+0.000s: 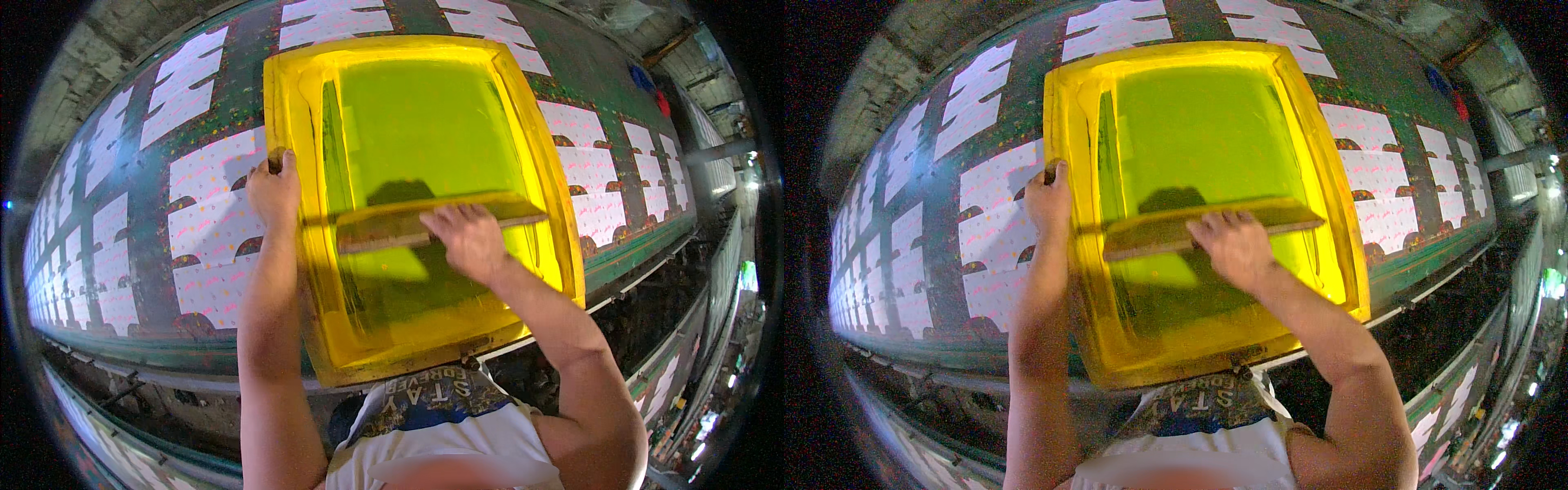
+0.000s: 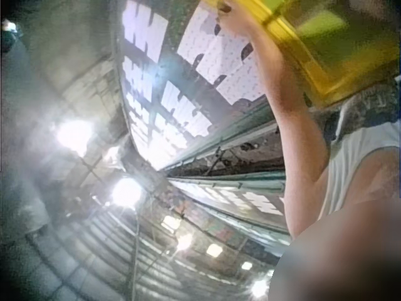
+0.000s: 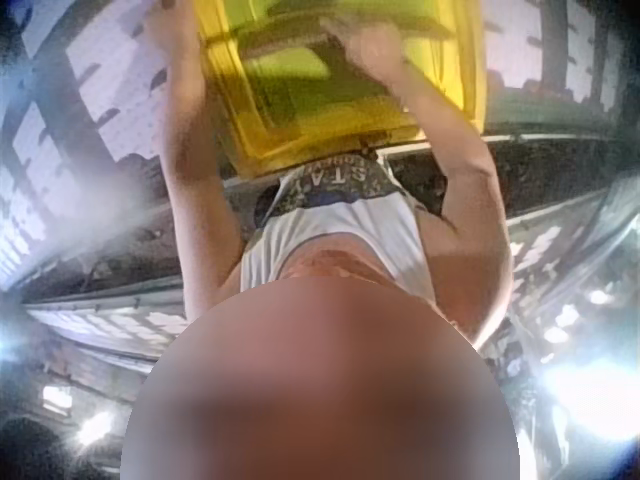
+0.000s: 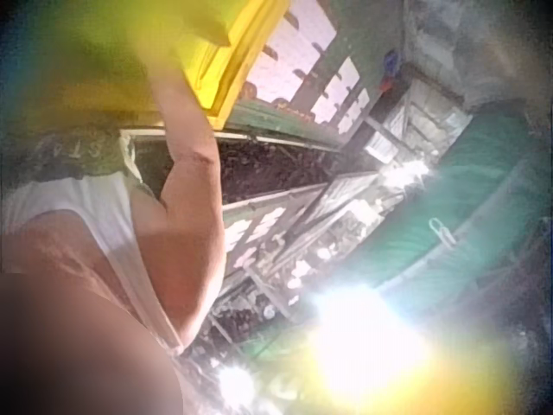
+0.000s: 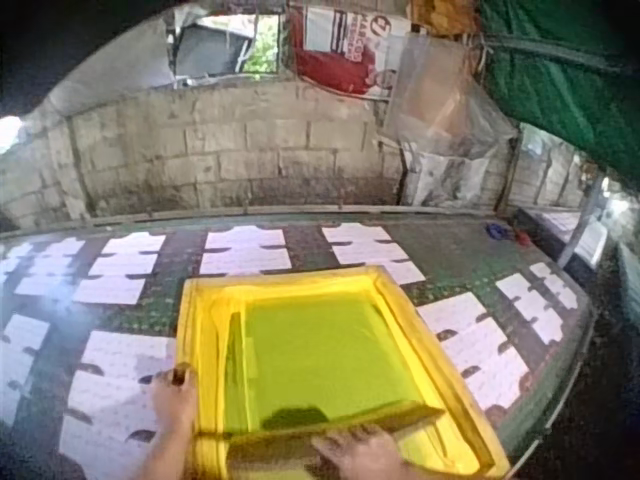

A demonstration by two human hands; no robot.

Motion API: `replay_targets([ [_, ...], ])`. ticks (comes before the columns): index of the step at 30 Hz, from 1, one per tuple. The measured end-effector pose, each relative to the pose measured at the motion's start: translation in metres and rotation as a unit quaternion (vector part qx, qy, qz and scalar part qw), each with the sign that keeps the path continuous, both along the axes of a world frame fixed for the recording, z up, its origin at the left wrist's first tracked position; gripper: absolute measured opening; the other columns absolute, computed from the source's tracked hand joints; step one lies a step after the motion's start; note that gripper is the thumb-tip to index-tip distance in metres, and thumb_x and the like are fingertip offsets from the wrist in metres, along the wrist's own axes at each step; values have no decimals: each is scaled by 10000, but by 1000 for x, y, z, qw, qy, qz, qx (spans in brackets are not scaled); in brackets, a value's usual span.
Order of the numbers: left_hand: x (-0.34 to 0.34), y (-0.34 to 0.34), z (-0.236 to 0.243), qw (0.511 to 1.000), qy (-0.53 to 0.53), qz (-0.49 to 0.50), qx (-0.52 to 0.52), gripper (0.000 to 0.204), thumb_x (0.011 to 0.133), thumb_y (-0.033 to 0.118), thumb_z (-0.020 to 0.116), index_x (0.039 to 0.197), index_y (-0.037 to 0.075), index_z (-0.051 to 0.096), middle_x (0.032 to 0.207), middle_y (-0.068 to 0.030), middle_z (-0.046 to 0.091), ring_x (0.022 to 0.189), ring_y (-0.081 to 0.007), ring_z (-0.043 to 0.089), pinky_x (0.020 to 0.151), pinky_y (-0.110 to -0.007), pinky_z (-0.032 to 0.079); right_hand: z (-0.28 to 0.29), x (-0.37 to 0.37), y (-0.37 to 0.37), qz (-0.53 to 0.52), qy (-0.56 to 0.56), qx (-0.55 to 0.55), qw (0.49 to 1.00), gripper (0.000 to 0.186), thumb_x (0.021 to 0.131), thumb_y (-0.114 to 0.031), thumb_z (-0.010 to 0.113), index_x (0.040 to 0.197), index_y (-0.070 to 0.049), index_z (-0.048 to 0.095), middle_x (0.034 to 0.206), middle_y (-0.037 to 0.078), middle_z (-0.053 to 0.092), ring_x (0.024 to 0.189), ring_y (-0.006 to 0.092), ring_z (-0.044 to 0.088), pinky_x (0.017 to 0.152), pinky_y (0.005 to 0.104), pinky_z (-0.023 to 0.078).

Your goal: The person holds a yellow screen-printing frame over a conveyor belt and repeatedly uses a squeegee to pull green ink across the mesh. The person moves the frame along the belt and continues the same squeegee strokes throughout the clip.

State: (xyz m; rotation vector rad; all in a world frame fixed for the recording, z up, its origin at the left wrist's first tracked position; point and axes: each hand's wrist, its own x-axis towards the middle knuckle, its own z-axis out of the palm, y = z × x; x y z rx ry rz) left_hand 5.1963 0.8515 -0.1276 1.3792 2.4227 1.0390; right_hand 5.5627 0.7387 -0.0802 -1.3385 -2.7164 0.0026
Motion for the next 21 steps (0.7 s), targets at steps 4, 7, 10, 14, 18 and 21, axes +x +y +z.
replay_targets([
  [4,0,1,-3,1000,-10,-5,26,468,979,427,806,1107,-22,831,1072,-246,784,1066,-446,734,954,-525,581,0,-13,114,-33,-25,-12,999,582,858,-46,715,1421,-191,753,1289,128,773,1145,329,774,1001,500,629],
  [7,1,0,-4,999,-21,-14,44,458,984,424,811,1083,-23,822,1036,-222,762,1027,-417,712,939,-508,567,1,-18,195,-58,-25,-21,998,570,884,-44,698,1429,-208,747,1287,127,773,1170,357,766,989,526,631],
  [10,2,-1,-1,999,-25,-7,20,449,985,420,820,1058,-22,807,985,-189,722,961,-379,682,907,-492,551,-1,-22,264,-64,-24,5,998,565,905,-46,673,1436,-224,743,1272,130,777,1176,378,761,988,547,629],
  [14,1,-2,2,1000,-23,3,-14,451,986,420,831,1027,-26,782,954,-154,678,908,-339,653,876,-476,537,3,-22,344,-101,-36,-37,994,581,942,-59,640,1482,-256,720,1275,159,795,1185,406,764,1008,574,622],
  [18,-2,-3,-4,1000,-4,4,-1,474,992,429,830,1050,-38,776,980,-163,683,944,-332,664,878,-472,537,-7,-7,383,-60,14,59,996,515,944,-108,689,1437,-243,750,1225,170,817,1154,409,785,999,598,632],
  [21,-3,-4,-7,1000,-26,-2,10,479,994,430,827,1083,-38,778,1003,-166,685,972,-329,670,892,-472,538,-13,0,394,-58,9,50,997,470,950,-106,677,1396,-223,769,1206,178,818,1151,416,779,996,586,624],
])
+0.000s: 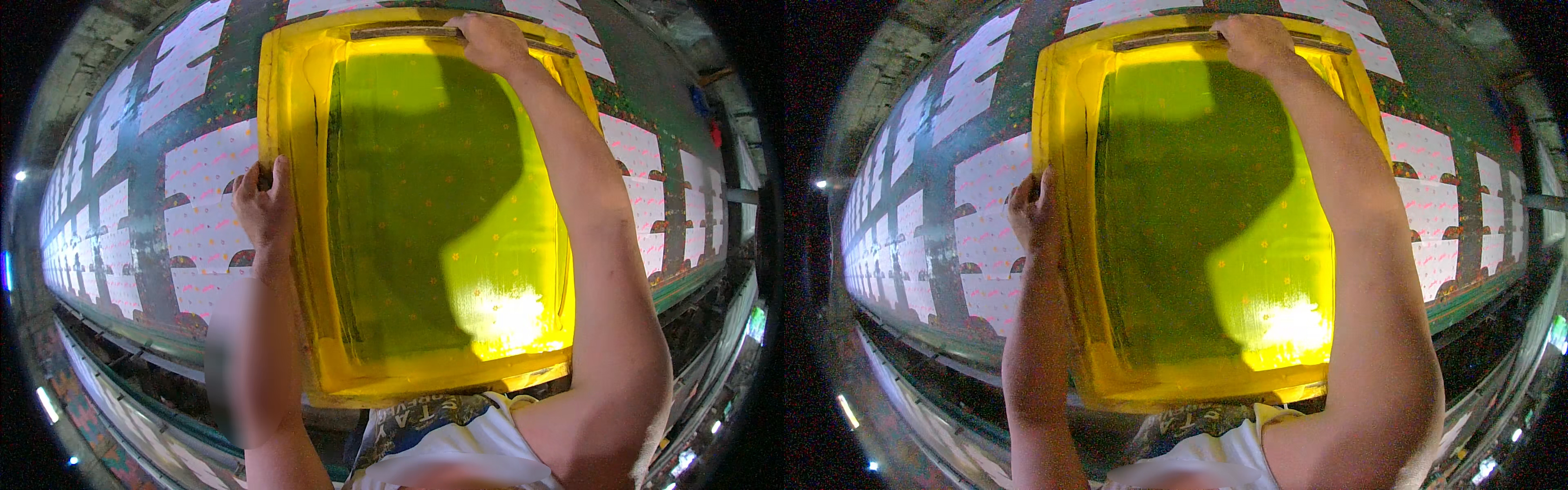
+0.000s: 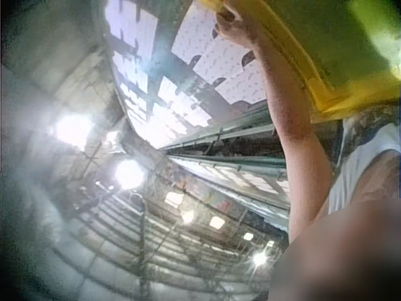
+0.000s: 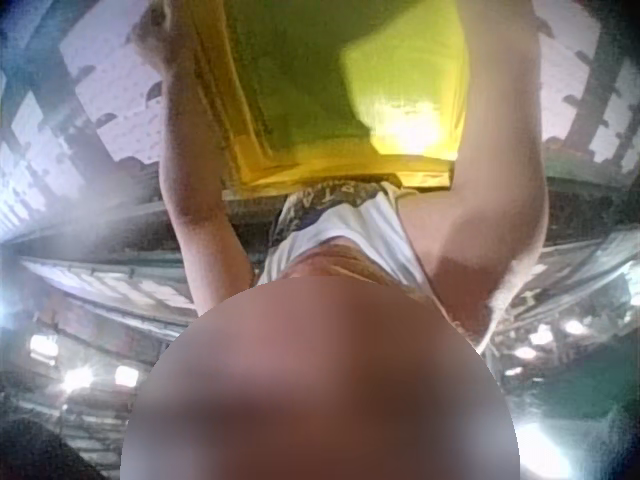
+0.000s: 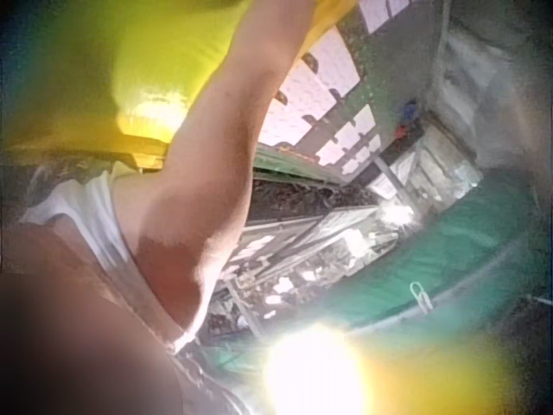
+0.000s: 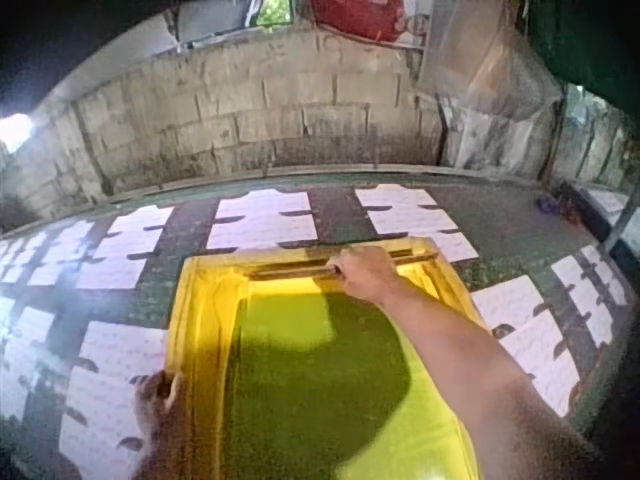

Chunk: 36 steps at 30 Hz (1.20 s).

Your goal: The person holds a yellow screen-printing frame over a conveyor belt and repeatedly uses a squeegee to pull green ink across the mesh. The person moves the frame along the belt and continues the same squeegee strokes throughout the clip.

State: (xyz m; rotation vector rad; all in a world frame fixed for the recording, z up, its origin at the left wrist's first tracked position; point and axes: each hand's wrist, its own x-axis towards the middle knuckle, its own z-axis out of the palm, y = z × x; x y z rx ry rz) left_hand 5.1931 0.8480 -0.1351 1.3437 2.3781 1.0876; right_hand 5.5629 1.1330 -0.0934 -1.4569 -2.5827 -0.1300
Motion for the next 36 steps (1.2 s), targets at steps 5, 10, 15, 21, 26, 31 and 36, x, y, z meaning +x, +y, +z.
replay_targets([
  [5,-2,3,3,999,12,7,-38,493,1001,450,806,1121,-27,790,1043,-173,695,1001,-350,681,941,-476,543,23,-2,3,-22,-58,-81,995,398,920,-165,690,1303,-174,797,1202,194,812,1154,432,763,990,582,606],
  [10,1,8,6,999,22,7,-35,486,1015,459,783,1144,-9,810,1100,-196,731,1038,-389,702,952,-514,552,46,0,-52,-4,-42,-167,985,325,876,-193,692,1173,-140,812,1145,201,814,1111,447,771,952,590,610],
  [15,6,9,9,1000,6,29,2,453,1004,461,781,1159,40,842,1148,-226,770,1069,-414,759,961,-530,591,51,8,-156,7,-67,-207,976,317,855,-186,716,1148,-150,829,1123,190,825,1088,426,797,949,588,633],
  [21,9,2,22,996,74,22,-41,407,990,395,747,1193,54,835,1169,-248,778,1094,-447,750,995,-566,600,55,22,-295,16,-82,-227,970,276,821,-187,726,1078,-181,827,1049,168,818,1034,440,787,883,591,636],
  [26,6,-1,12,992,120,-27,-41,465,974,325,741,1309,3,770,1259,-290,747,1222,-458,710,1058,-555,588,46,30,-404,11,-59,-197,979,278,831,-152,738,1075,-221,853,1021,110,805,982,374,793,843,552,641],
  [31,9,-19,0,959,257,-71,-90,638,972,300,767,1488,-48,627,1386,-295,702,1320,-443,668,1109,-542,573,45,33,-492,13,-49,-175,983,279,848,-147,753,1101,-204,856,1017,88,795,983,335,794,836,515,649],
  [36,24,-61,8,982,148,4,-116,656,1021,404,756,1470,-57,627,1442,-307,691,1351,-447,674,1117,-541,579,45,30,-551,16,-48,-173,984,343,852,-151,750,1189,-165,816,1088,109,787,1060,324,788,876,499,654],
])
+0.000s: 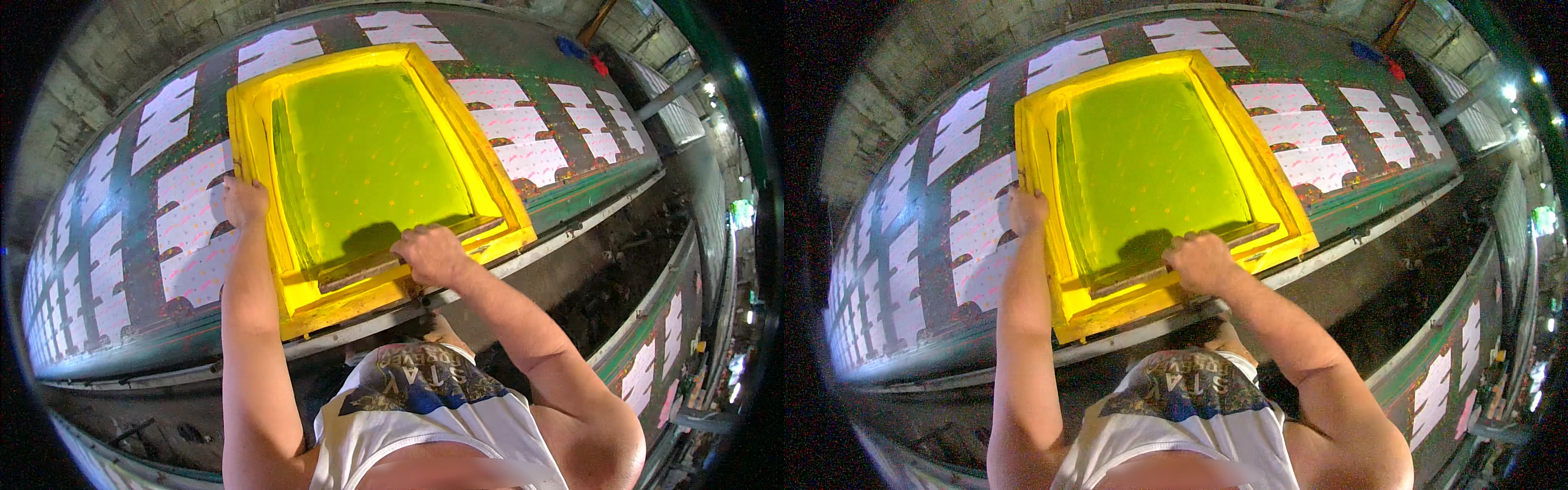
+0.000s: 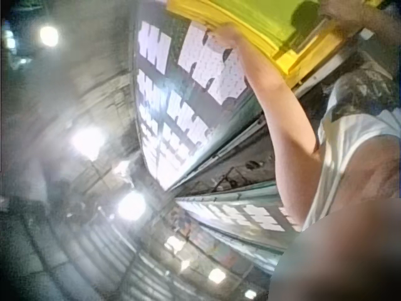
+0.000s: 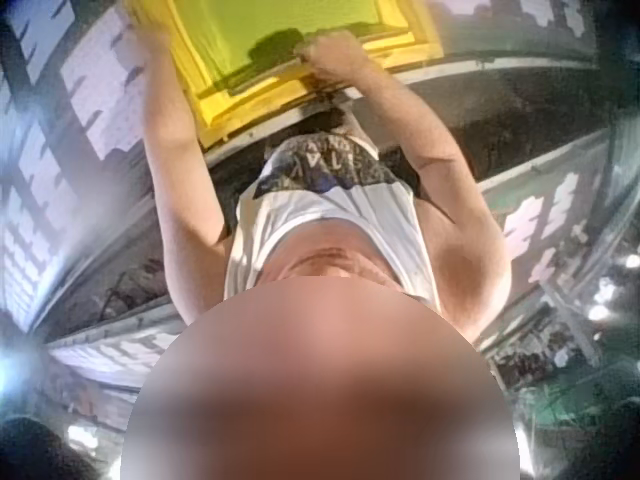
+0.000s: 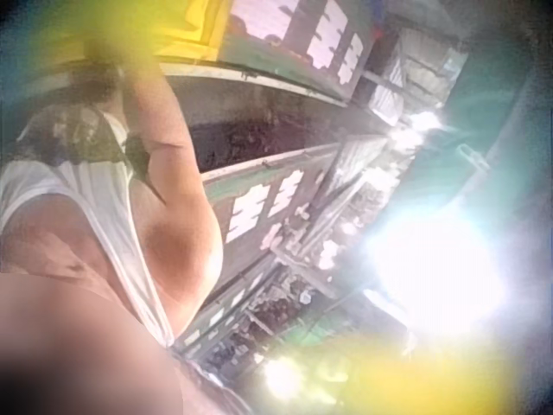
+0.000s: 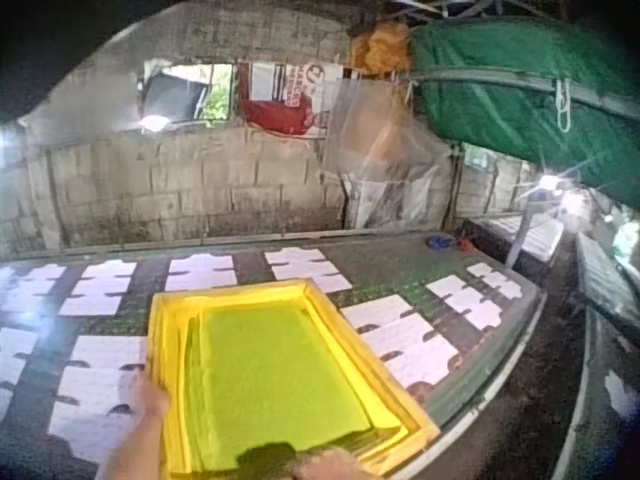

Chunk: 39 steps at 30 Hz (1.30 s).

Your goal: The person holds a yellow screen-printing frame over a conveyor belt and repeatedly uses a squeegee to pull green ink across the mesh. The person moves the frame along the belt and continues the same squeegee strokes throughout the clip.

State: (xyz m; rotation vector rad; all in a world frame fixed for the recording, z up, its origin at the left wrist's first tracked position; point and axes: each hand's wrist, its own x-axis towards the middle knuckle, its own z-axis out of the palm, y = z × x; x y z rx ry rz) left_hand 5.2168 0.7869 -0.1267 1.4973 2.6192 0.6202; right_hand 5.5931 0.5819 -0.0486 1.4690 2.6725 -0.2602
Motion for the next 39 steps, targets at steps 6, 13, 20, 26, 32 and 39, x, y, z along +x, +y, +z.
replay_targets([
  [6,11,-24,16,993,-1,58,-101,716,1039,611,684,1317,-44,760,1350,-318,764,1272,-480,748,1076,-584,608,3,14,-35,44,57,-16,997,660,920,-582,808,1337,-73,760,1278,180,741,1273,393,694,1051,531,571],
  [13,14,-19,14,984,104,82,-120,731,1052,666,648,1302,-12,757,1310,-292,784,1198,-467,780,994,-592,633,-6,109,-15,92,328,-32,940,511,965,-401,843,1309,-29,780,1279,188,792,1262,389,721,1129,520,547],
  [20,4,-13,-3,986,90,94,-109,714,1025,681,678,1252,11,776,1259,-257,799,1202,-481,759,1021,-614,590,-35,228,56,-247,228,176,925,693,837,-85,924,1484,-23,683,1408,240,702,1357,462,620,1166,552,524],
  [26,-4,-14,-6,989,71,97,-87,665,1003,668,706,1202,38,781,1198,-230,804,1179,-465,758,1001,-599,586,-54,248,99,-368,233,14,900,844,877,-66,914,1635,-33,545,1411,256,722,1333,435,696,1126,517,589],
  [32,-8,-19,4,995,-6,55,-82,499,956,507,830,1142,46,784,1115,-174,817,1057,-398,782,933,-561,589,-60,241,114,-376,237,53,894,782,849,-70,909,1578,-69,625,1321,248,761,1239,425,743,1072,505,614],
  [39,-25,-19,-9,996,-53,59,-41,370,846,338,898,1045,39,810,909,-127,803,841,-313,774,801,-491,602,-47,241,118,-415,255,38,873,601,846,-28,871,1435,-81,766,1298,193,782,1170,320,780,1002,428,634],
])
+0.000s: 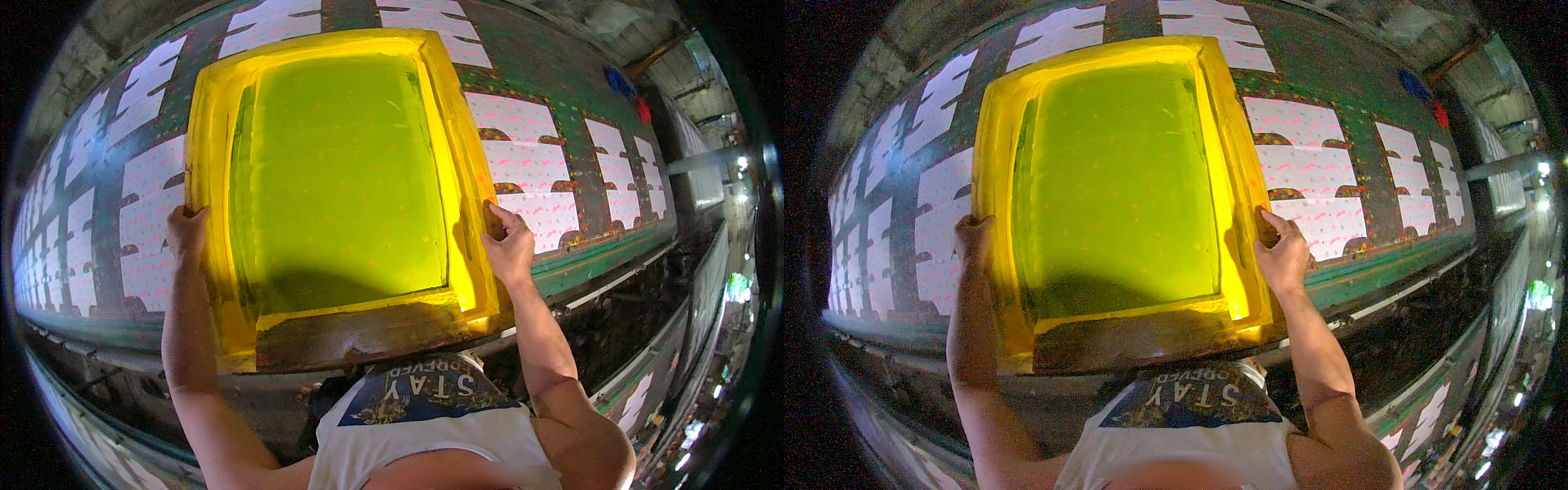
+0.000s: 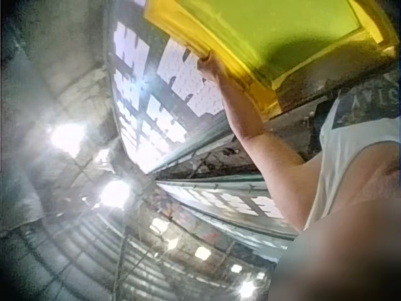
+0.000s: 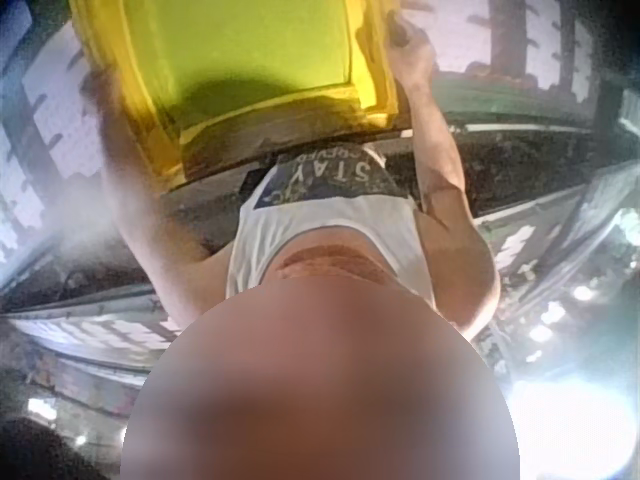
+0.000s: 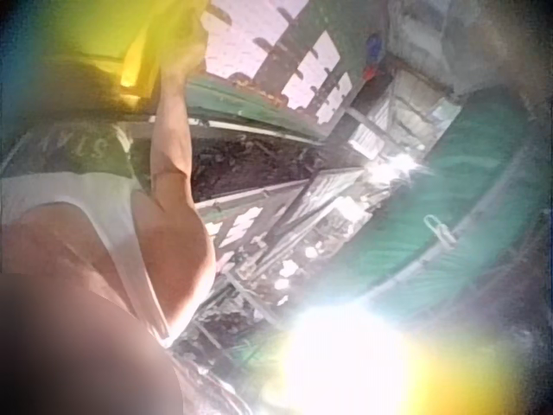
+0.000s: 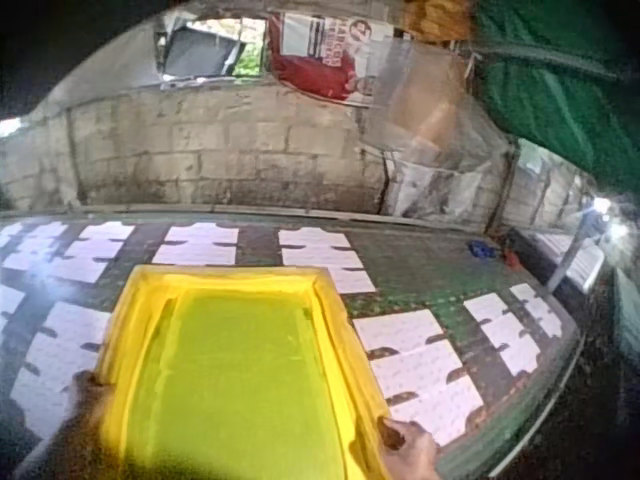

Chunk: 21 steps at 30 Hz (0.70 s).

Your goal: The person holds a yellow screen-printing frame over a conveyor belt and repeatedly uses a squeegee to pull green ink across the mesh. The person moves the frame along the belt and continues the same squeegee strokes throughout the clip.

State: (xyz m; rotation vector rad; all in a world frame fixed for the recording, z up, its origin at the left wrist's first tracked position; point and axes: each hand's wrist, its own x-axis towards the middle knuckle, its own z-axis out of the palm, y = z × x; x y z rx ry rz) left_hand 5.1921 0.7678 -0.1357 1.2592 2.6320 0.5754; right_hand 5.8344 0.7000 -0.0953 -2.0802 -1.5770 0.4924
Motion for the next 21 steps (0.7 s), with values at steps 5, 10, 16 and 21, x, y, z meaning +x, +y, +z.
replay_targets([
  [5,-25,8,-5,993,-75,-65,71,305,781,271,872,880,-9,799,785,-105,765,713,-238,697,699,-452,552,42,9,1,60,-20,37,997,578,802,-54,870,1374,-94,799,1154,180,782,1018,358,782,929,437,643],
  [10,12,20,6,989,-111,-44,88,230,767,210,860,800,18,739,699,-57,659,637,-203,560,631,-446,464,54,49,17,57,-18,63,996,555,796,-98,874,1347,-124,814,1184,182,787,1061,391,778,959,471,641],
  [16,127,36,27,981,-100,-83,143,202,782,203,869,864,33,797,724,-70,706,662,-200,637,654,-439,513,37,151,33,27,-17,74,997,512,823,-88,836,1333,-128,820,1256,185,788,1125,387,778,1000,472,634],
  [21,238,48,24,983,-104,-55,138,297,787,238,916,970,16,840,806,-101,784,711,-227,711,690,-430,559,4,260,39,-12,-2,108,994,540,830,-11,848,1363,-97,817,1002,97,794,843,173,751,814,337,621],
])
